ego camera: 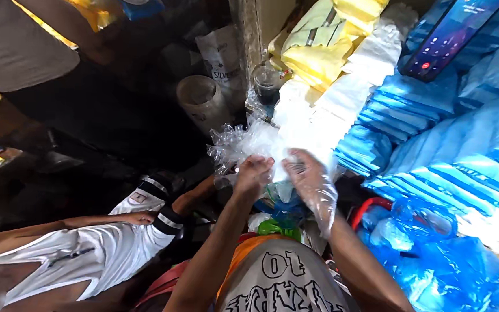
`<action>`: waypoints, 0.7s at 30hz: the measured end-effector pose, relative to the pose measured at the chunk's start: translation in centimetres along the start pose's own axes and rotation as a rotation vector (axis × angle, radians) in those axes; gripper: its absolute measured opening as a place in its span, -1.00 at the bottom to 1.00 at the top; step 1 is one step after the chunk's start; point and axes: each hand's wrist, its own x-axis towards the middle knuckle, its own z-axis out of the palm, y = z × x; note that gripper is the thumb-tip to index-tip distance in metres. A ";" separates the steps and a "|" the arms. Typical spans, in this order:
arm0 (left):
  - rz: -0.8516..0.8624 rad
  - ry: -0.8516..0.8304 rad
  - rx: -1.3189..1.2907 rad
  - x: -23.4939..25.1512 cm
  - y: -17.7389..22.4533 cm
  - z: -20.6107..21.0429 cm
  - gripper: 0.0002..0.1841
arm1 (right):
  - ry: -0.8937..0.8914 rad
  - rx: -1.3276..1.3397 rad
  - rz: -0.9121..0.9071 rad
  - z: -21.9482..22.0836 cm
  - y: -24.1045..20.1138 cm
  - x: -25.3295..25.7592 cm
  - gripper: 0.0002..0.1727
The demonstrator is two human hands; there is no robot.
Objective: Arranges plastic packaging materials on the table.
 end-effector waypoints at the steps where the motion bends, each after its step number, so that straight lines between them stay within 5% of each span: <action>1: -0.085 -0.054 -0.095 -0.3 -0.3 0.5 -0.79 | -0.090 0.049 -0.029 1.1 0.2 0.2 -0.58; 4: -0.197 -0.185 -0.296 -0.2 -1.0 1.3 -0.40 | -0.071 0.137 -0.024 2.5 1.9 1.0 -0.67; 6: -0.168 -0.194 -0.376 0.2 -1.3 0.8 -0.35 | -0.005 0.102 0.101 2.3 3.4 1.4 -0.66; 10: 0.000 -0.155 -0.322 0.9 -1.2 -0.6 -0.77 | 0.164 0.029 0.196 0.8 4.3 -0.1 -0.65; 14: 0.405 -0.104 0.265 -0.2 -2.3 0.5 -0.80 | -0.053 0.047 0.056 1.3 2.3 -2.3 -0.59; 18: 0.759 -0.142 0.918 -3.3 -4.6 3.5 -0.61 | -0.096 0.763 0.199 2.0 3.7 -1.9 -0.63; 21: 0.846 -0.220 1.033 -5.4 -5.1 5.6 -0.59 | -0.054 1.052 0.327 0.3 3.2 -3.2 -0.68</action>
